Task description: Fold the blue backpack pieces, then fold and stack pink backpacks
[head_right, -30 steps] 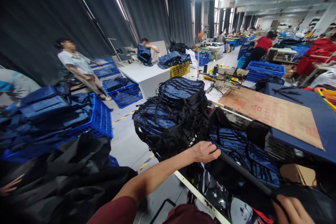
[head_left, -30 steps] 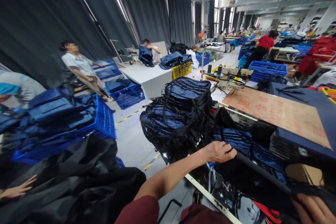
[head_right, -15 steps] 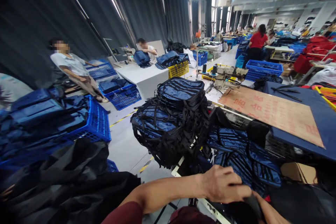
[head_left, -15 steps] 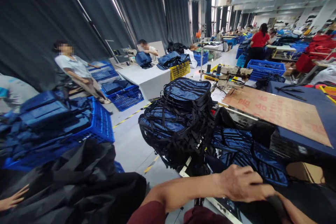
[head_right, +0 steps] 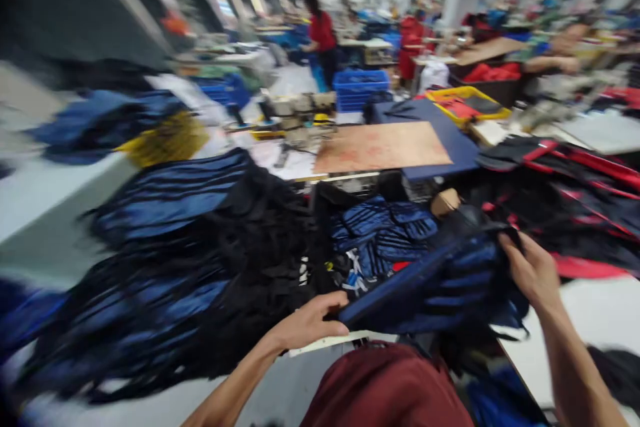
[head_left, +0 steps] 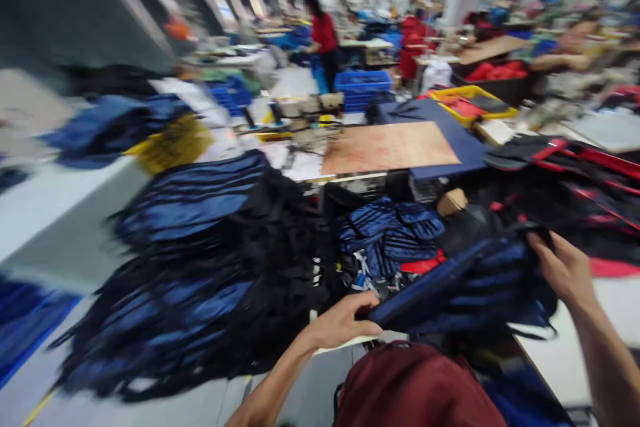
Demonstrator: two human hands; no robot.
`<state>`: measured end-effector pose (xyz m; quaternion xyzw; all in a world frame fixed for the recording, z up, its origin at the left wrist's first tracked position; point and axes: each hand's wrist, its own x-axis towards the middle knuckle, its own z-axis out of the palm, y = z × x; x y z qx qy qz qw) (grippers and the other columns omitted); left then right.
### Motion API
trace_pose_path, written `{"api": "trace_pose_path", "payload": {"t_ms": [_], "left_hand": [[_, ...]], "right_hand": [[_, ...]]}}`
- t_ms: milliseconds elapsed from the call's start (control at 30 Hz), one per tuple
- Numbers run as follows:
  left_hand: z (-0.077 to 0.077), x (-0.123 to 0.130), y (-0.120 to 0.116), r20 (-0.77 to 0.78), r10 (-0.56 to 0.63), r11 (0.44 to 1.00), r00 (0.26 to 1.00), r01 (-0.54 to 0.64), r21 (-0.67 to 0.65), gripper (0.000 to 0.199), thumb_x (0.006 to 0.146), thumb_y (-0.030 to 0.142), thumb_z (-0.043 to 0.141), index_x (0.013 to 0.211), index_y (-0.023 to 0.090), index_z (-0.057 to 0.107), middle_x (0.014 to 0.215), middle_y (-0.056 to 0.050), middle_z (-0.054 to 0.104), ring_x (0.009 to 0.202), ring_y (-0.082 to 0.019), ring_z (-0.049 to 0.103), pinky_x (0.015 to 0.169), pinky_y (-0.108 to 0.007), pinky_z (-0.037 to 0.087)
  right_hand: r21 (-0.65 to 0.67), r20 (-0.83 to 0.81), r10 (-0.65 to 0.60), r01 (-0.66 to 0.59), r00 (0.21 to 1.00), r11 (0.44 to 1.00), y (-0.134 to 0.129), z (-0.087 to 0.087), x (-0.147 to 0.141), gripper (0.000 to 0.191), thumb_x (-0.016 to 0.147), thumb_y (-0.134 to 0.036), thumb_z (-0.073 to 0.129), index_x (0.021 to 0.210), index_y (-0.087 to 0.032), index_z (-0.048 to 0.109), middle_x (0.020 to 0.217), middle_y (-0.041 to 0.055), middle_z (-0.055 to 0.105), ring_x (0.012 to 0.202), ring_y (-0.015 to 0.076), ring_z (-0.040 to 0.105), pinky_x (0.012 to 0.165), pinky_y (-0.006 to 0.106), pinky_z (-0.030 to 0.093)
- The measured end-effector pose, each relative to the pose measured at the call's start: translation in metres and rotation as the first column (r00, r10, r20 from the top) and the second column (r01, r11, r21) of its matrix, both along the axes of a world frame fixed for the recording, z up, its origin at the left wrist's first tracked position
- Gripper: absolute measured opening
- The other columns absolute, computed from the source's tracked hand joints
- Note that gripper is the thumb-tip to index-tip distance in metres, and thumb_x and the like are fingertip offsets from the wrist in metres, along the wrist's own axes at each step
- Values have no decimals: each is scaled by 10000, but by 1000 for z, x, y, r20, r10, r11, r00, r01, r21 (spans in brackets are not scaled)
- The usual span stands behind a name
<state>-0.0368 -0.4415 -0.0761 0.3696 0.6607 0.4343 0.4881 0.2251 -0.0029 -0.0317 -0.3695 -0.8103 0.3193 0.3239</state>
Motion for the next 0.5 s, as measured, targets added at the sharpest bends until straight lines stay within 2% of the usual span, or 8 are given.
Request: {"api": "trace_pose_path", "payload": {"t_ms": [67, 133, 167, 233, 300, 333, 400, 500], "left_hand": [[-5, -24, 14, -142, 108, 994, 984, -105, 30, 296, 905, 489, 737, 993, 206, 723, 957, -11, 689, 880, -196, 616, 787, -280, 489], [-12, -54, 33, -404, 284, 959, 870, -252, 133, 288, 948, 476, 659, 1003, 203, 733, 952, -32, 705, 841, -196, 629, 772, -288, 492], [-15, -70, 42, -540, 365, 931, 758, -301, 208, 288, 963, 459, 628, 1011, 198, 741, 933, -43, 704, 810, -195, 628, 746, -288, 481], [-18, -98, 58, -752, 456, 886, 476, -318, 337, 289, 988, 389, 570, 1055, 185, 763, 882, -58, 689, 733, -187, 609, 659, -283, 426], [-16, -118, 72, -856, 461, 880, 232, -238, 410, 302, 1010, 333, 538, 1098, 173, 778, 807, -53, 664, 630, -173, 563, 561, -288, 331], [-12, -124, 78, -873, 464, 882, 154, -170, 439, 302, 1018, 326, 536, 1103, 173, 782, 770, -43, 656, 582, -165, 539, 530, -290, 291], [-2, -126, 88, -882, 458, 885, 115, 38, 464, 283, 1032, 342, 567, 1098, 184, 792, 727, -26, 675, 526, -148, 528, 502, -276, 276], [21, -106, 102, -911, 360, 842, 199, 351, 409, 252, 1050, 312, 605, 1133, 232, 829, 655, -3, 675, 486, -143, 538, 502, -268, 326]], "right_hand": [[-89, -8, -88, 87, 996, 992, -16, 8, 11, 526, 872, -739, 701, 1002, -237, 788, 836, 63, 721, 757, 248, 628, 706, 396, 485], [-152, 1, -57, 56, 998, 987, -38, 9, 16, 504, 889, -708, 701, 967, -214, 764, 821, 27, 689, 764, 213, 589, 717, 349, 467], [-192, 3, -29, 29, 1000, 981, -50, 7, 18, 483, 911, -688, 695, 951, -210, 750, 803, 11, 667, 751, 196, 565, 705, 329, 454], [-288, -13, 33, -35, 999, 957, -71, 3, 28, 441, 960, -643, 672, 956, -206, 731, 803, -8, 648, 749, 178, 546, 700, 306, 442], [-368, -17, 92, -92, 996, 925, -87, 0, 45, 381, 981, -579, 673, 986, -202, 733, 850, -8, 670, 793, 181, 576, 737, 300, 458], [-394, -6, 118, -111, 993, 913, -95, -1, 55, 342, 973, -535, 691, 1009, -199, 744, 888, -1, 695, 829, 190, 604, 768, 303, 473], [-404, 47, 165, -132, 985, 905, -112, -5, 72, 272, 947, -434, 731, 1082, -202, 779, 991, 20, 752, 923, 214, 667, 848, 314, 500], [-299, 133, 206, -159, 970, 941, -145, -21, 75, 288, 971, -373, 744, 1222, -246, 804, 1161, 46, 810, 1059, 241, 730, 951, 324, 501]]}}
